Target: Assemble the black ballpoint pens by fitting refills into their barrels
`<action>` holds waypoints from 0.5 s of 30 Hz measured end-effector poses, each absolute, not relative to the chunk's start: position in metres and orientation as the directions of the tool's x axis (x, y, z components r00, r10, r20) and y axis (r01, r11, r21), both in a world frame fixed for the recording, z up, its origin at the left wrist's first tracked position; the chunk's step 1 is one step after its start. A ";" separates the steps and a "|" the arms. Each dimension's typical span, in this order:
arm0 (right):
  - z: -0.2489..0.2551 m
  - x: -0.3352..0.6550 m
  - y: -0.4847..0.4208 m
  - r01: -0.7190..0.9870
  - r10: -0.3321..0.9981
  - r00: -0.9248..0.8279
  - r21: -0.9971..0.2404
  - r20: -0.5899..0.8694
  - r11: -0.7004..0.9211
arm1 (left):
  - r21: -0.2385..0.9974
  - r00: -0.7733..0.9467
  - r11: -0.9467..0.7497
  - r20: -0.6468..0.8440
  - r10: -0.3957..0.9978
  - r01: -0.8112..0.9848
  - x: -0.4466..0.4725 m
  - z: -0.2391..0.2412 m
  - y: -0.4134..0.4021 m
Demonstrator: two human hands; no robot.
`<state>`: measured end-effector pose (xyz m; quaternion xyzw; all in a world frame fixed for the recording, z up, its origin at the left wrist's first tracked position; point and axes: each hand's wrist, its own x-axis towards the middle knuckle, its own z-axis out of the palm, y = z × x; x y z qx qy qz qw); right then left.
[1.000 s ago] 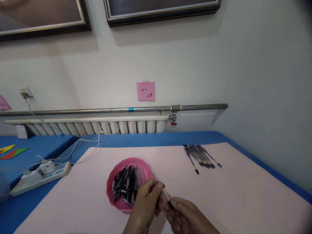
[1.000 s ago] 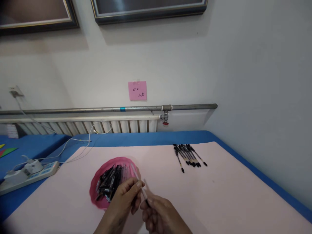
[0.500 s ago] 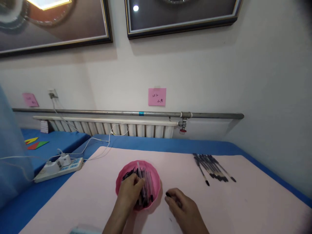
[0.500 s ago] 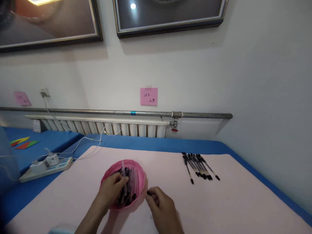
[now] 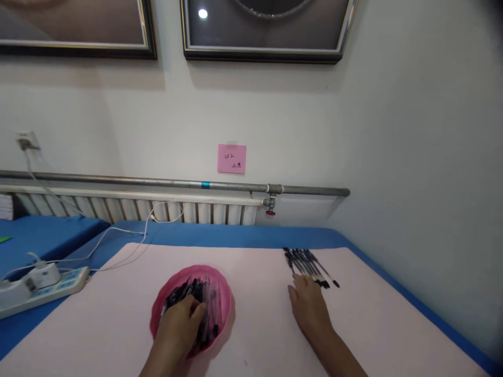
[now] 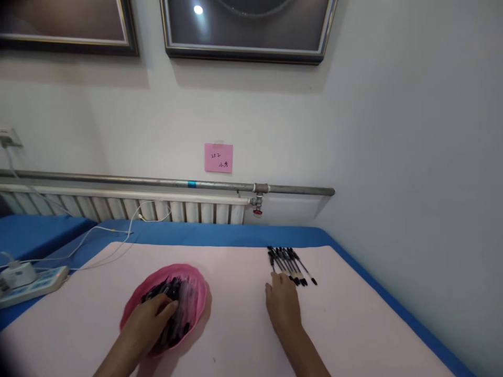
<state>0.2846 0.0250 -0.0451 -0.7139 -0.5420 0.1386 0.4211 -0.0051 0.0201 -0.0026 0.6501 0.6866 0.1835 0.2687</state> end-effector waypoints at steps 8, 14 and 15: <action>-0.031 0.282 0.016 0.479 0.946 0.322 -0.866 0.023 -0.142 | 0.861 -0.011 0.063 -0.066 0.998 0.505 0.010 -0.001 0.013; -0.009 0.220 -0.027 0.227 0.983 -0.068 -0.962 -0.173 -0.154 | 0.923 0.175 0.324 -0.290 0.941 -0.208 0.037 -0.004 0.005; -0.010 0.213 -0.034 0.189 0.968 -0.160 -0.969 -0.192 -0.160 | 0.906 0.216 0.349 -0.301 0.929 -0.239 0.040 -0.004 0.005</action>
